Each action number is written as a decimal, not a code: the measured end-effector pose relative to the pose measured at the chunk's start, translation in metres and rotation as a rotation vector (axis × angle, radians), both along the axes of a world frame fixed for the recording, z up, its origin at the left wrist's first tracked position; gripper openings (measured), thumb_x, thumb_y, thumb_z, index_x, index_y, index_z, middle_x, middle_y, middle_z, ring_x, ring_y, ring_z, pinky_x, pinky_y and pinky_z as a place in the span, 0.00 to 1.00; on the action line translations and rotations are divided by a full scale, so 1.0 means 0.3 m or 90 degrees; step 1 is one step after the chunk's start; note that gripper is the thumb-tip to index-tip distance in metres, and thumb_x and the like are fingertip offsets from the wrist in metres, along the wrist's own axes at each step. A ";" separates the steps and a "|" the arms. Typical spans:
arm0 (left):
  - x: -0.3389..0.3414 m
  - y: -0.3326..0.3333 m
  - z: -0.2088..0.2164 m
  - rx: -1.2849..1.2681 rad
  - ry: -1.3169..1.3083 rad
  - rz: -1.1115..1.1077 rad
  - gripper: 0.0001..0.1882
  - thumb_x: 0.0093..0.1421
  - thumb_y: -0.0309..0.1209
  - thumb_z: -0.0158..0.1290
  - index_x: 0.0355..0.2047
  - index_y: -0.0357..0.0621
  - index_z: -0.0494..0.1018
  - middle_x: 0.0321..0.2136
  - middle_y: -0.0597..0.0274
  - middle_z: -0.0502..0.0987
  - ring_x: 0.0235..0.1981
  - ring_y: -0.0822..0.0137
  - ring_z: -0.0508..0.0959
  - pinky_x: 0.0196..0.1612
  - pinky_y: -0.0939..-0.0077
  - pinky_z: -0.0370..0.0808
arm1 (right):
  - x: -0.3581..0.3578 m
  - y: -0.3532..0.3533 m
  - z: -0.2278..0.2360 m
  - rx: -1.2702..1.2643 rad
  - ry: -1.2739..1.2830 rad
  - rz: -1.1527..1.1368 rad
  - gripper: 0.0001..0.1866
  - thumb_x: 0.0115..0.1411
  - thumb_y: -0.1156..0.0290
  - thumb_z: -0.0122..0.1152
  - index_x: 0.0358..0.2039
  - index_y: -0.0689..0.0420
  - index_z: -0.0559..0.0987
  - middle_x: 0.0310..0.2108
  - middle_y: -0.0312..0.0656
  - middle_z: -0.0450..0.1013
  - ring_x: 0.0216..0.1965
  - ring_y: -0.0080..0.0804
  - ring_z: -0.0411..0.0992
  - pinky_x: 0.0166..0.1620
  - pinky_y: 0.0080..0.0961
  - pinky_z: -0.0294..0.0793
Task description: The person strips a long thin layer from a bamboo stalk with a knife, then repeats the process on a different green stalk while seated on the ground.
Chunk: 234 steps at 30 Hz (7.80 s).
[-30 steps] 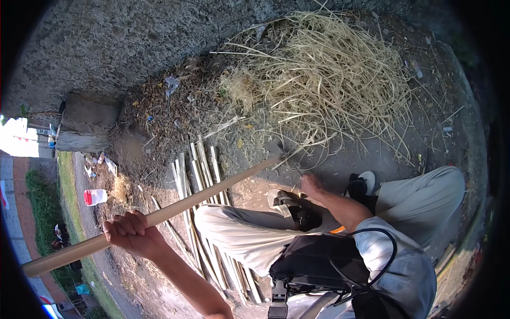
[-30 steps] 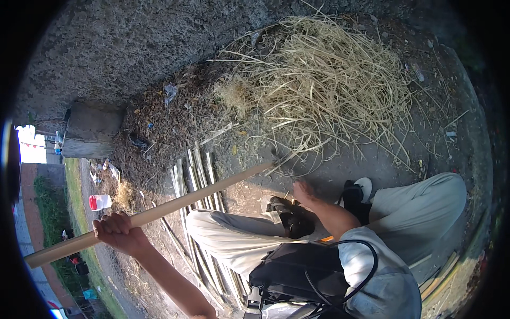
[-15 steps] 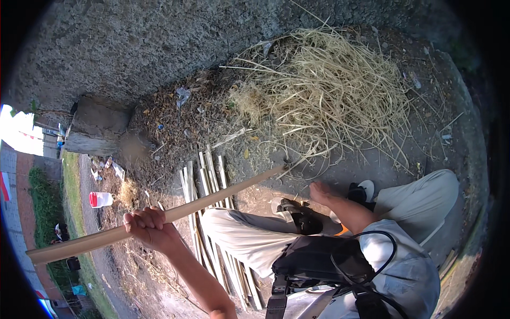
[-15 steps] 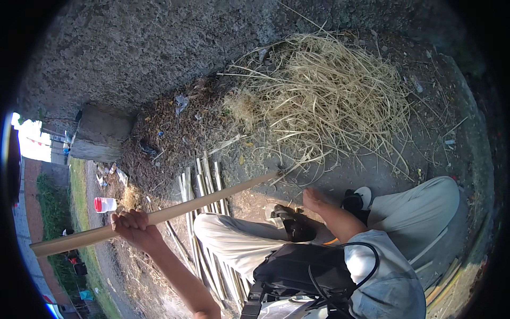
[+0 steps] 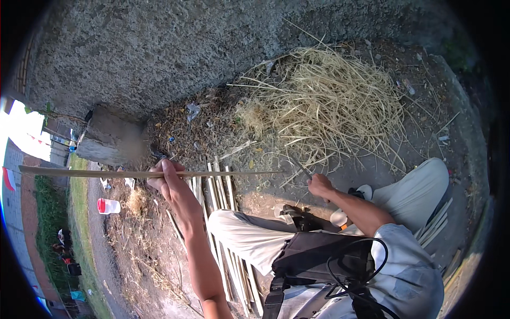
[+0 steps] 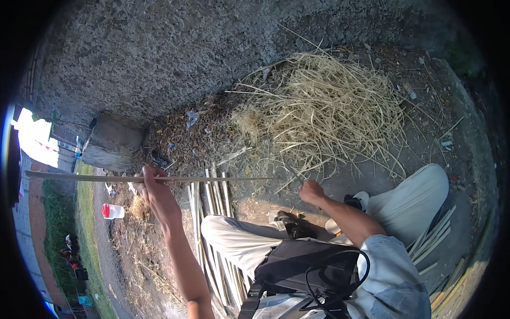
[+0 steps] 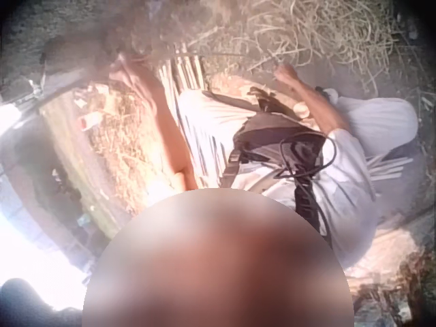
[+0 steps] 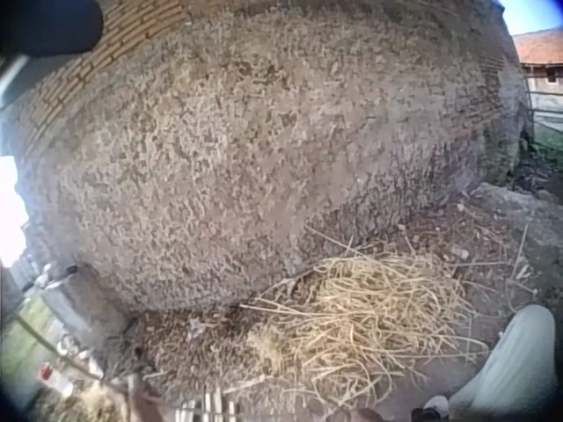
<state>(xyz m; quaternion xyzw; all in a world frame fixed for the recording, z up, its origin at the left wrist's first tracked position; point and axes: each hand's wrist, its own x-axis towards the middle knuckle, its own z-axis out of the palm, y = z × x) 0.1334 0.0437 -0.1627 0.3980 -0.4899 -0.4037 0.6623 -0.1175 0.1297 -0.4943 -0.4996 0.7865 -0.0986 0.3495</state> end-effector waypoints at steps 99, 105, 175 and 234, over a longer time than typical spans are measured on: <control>-0.019 -0.295 0.007 -0.114 0.127 -0.482 0.18 0.62 0.37 0.50 0.18 0.47 0.60 0.09 0.69 0.57 0.09 0.75 0.54 0.17 0.75 0.53 | 0.295 -0.124 0.393 -0.160 -0.247 0.038 0.22 0.59 0.55 0.54 0.34 0.67 0.74 0.18 0.52 0.72 0.20 0.43 0.74 0.25 0.37 0.69; -0.017 -0.292 0.014 -0.062 0.143 -0.428 0.17 0.60 0.34 0.52 0.18 0.45 0.61 0.10 0.68 0.59 0.10 0.76 0.56 0.16 0.78 0.53 | 0.316 -0.133 0.732 -0.317 -0.333 0.110 0.17 0.59 0.60 0.57 0.39 0.63 0.74 0.13 0.41 0.67 0.14 0.27 0.64 0.20 0.29 0.61; -0.027 -0.373 -0.004 -0.086 -0.377 -0.019 0.11 0.53 0.30 0.60 0.35 0.37 0.77 0.28 0.62 0.80 0.31 0.73 0.78 0.39 0.75 0.74 | -0.390 0.150 0.637 -0.292 -0.569 -0.502 0.09 0.60 0.66 0.58 0.29 0.54 0.69 0.16 0.29 0.61 0.11 0.15 0.57 0.14 0.15 0.57; -0.020 -0.314 -0.001 -0.106 -0.370 -0.056 0.11 0.53 0.27 0.61 0.35 0.35 0.78 0.26 0.69 0.73 0.28 0.79 0.70 0.31 0.83 0.72 | -0.321 0.087 0.589 -0.281 -0.408 -0.384 0.08 0.61 0.67 0.57 0.30 0.58 0.73 0.15 0.30 0.62 0.12 0.15 0.59 0.14 0.16 0.58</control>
